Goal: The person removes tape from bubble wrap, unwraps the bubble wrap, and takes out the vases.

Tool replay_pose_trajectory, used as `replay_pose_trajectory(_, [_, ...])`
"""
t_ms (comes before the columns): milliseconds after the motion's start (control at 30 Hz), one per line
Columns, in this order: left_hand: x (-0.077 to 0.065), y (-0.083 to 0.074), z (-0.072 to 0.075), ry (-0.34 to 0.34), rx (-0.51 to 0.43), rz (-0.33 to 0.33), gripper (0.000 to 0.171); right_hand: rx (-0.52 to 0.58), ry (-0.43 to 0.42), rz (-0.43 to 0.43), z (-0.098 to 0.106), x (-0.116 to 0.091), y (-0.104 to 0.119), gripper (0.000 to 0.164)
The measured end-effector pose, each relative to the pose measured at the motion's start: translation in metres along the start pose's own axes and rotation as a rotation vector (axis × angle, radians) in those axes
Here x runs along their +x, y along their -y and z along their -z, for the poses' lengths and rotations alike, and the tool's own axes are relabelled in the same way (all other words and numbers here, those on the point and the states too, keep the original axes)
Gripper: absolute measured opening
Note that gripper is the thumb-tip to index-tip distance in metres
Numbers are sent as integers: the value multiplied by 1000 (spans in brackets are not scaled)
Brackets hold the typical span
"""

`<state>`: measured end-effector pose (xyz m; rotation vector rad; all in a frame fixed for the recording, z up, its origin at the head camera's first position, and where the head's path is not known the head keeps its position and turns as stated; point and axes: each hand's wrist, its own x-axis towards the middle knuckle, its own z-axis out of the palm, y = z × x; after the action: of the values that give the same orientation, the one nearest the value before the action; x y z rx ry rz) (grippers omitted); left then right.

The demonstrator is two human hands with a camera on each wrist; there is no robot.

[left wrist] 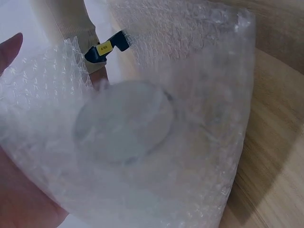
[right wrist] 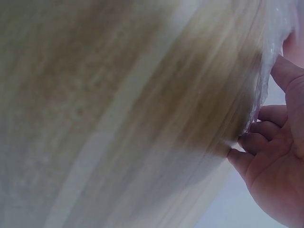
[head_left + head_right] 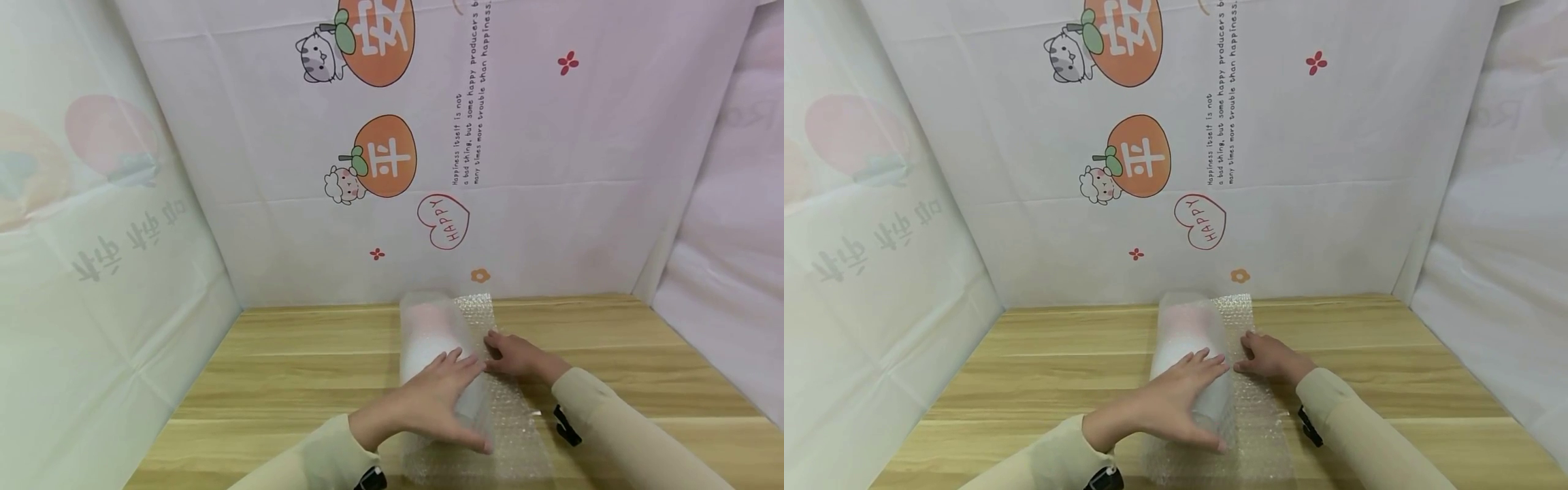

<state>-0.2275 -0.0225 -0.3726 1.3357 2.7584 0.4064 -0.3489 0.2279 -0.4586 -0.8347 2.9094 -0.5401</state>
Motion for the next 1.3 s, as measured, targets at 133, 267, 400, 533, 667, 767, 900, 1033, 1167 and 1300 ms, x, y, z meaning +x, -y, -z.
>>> replay_pose_trajectory(133, [0,0,-1,27,8,-2,108,7,-1,-10,1,-2,1,63])
replay_pose_trajectory(267, [0,-1,-2,24,35,-12,109,8,-6,-9,2,-2,2,64])
replay_pose_trajectory(400, [0,-2,-2,20,65,-21,107,0,-8,-3,2,-2,2,65])
replay_pose_trajectory(533, [0,-2,-3,18,84,-20,104,3,-8,-5,0,-2,2,64])
replay_pose_trajectory(667, [0,-1,-3,8,78,-11,100,6,-12,-4,0,-1,1,62])
replay_pose_trajectory(767, [0,0,-4,-2,63,-7,97,7,-9,-2,-1,-1,1,62])
replay_pose_trajectory(900, [-1,1,-4,-11,36,-9,93,12,-9,4,-2,0,0,58])
replay_pose_trajectory(1033, [-2,1,-5,-26,36,-19,90,9,-19,21,-1,-1,0,48])
replay_pose_trajectory(1167, [-2,1,-6,-48,33,-22,87,11,-22,30,-1,-1,0,39])
replay_pose_trajectory(1300, [-2,3,-8,-88,19,-12,85,14,-21,18,0,-2,0,49])
